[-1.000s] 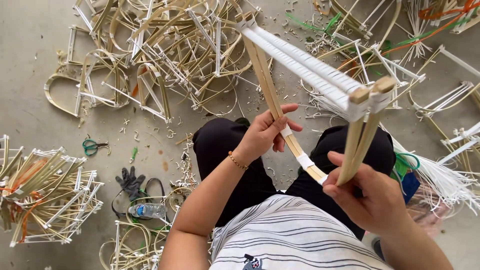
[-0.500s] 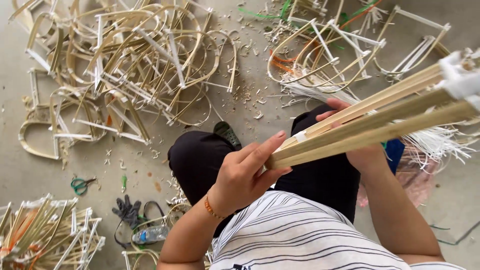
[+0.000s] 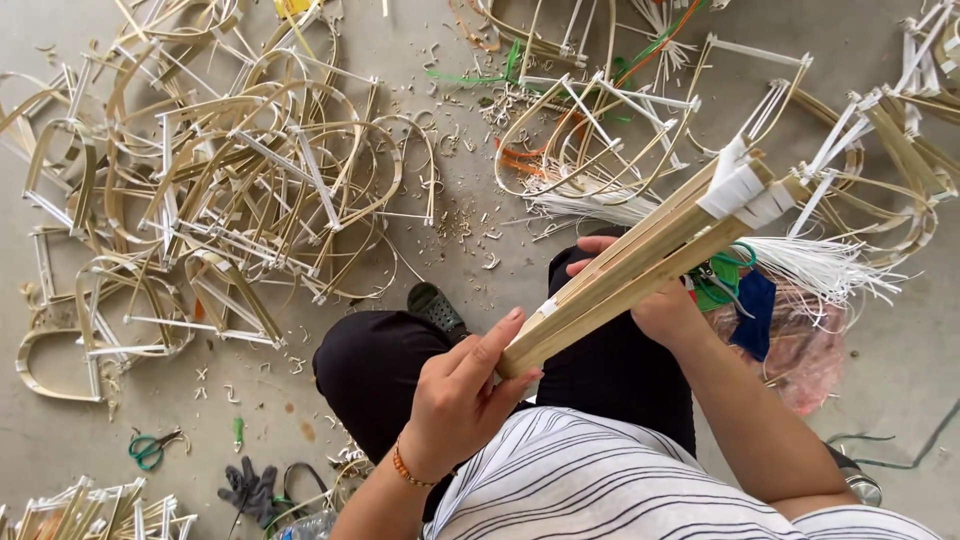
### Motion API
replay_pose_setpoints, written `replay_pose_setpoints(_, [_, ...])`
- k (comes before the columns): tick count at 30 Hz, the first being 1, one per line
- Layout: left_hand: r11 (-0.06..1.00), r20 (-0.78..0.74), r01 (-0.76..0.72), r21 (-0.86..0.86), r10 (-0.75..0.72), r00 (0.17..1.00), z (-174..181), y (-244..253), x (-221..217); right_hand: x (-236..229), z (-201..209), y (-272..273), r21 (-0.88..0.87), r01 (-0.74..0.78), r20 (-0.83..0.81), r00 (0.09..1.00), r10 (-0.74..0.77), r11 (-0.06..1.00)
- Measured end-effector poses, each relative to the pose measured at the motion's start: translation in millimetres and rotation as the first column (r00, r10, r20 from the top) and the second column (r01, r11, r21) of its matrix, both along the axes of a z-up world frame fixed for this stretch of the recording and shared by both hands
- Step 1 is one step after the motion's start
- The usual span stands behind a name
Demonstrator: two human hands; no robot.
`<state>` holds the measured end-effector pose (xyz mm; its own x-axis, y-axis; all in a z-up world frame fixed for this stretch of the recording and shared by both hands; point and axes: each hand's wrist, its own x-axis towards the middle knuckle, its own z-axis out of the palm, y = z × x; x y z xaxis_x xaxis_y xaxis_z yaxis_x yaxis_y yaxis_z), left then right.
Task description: The recorder is assembling and securing components for bamboo or wood furniture using tape, scissors, and cutting tools.
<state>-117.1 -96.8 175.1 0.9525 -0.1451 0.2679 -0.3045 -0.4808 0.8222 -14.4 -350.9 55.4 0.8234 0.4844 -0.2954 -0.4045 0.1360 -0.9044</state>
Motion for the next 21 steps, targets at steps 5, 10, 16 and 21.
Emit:
replay_pose_setpoints(5, [0.999,0.042,0.007,0.031,-0.008,0.999,1.0,-2.4,-1.4,-1.0,1.0,1.1,-0.038,0.061,-0.011,0.998,-0.061,0.997])
replay_pose_setpoints(10, [0.998,0.048,0.028,0.062,-0.031,0.998,-0.2,9.8,-8.8,11.2,9.9,-15.6,-0.144,0.278,-0.014,0.959,-0.282,0.950])
replay_pose_setpoints(16, [0.960,-0.341,-0.058,-0.274,-0.040,0.939,-40.5,3.6,35.7,-3.3,24.7,8.3,-0.102,0.100,0.135,0.987,-0.086,0.990])
replay_pose_setpoints(21, [0.801,-0.705,-0.307,-0.514,-0.191,0.683,-55.0,-26.8,44.0,-5.9,37.9,24.7,-0.001,0.127,0.182,0.975,-0.125,0.992])
